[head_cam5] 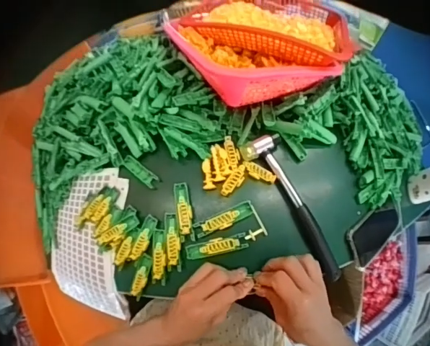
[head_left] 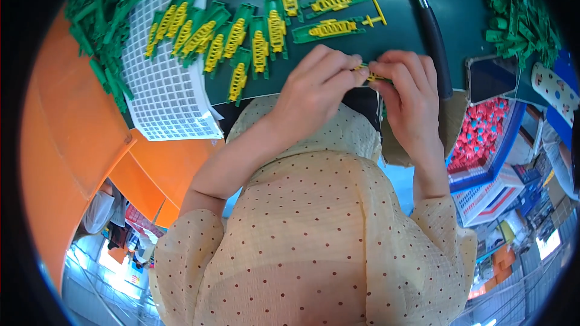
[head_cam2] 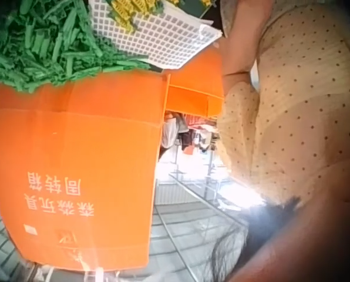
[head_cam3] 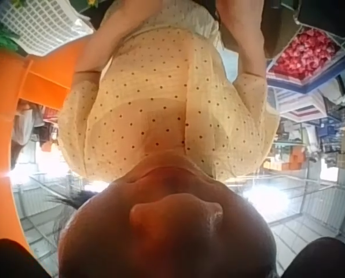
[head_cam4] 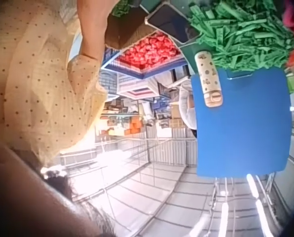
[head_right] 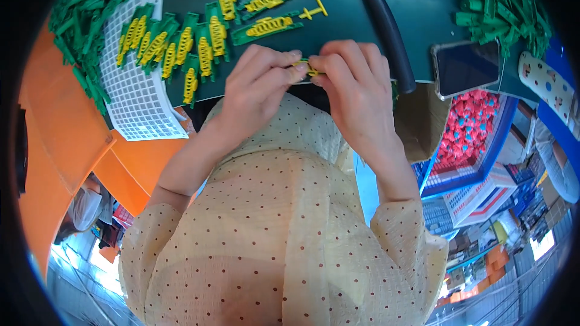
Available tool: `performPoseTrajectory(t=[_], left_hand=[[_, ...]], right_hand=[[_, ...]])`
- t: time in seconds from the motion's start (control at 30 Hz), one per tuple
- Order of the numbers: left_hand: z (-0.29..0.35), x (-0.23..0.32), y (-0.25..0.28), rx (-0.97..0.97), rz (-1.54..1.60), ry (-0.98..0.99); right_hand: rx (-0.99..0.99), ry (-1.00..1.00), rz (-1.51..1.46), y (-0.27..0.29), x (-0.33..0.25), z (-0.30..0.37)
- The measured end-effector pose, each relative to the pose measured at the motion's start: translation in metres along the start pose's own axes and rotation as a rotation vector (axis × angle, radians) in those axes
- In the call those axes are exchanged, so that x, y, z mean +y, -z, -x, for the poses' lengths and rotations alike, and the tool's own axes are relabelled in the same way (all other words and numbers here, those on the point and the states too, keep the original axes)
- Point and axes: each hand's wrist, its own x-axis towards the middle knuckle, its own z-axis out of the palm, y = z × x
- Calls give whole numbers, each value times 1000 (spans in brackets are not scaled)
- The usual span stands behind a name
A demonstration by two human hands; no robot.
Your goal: Manually assembling small yellow plastic components onto green strips on a factory workbench.
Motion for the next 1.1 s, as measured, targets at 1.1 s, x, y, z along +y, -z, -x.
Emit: performPoseTrajectory(t=[1.1], left_hand=[[-32, 18, 77, -324, -211, -178]], right_hand=[[138, 349, 385, -12, 42, -122]])
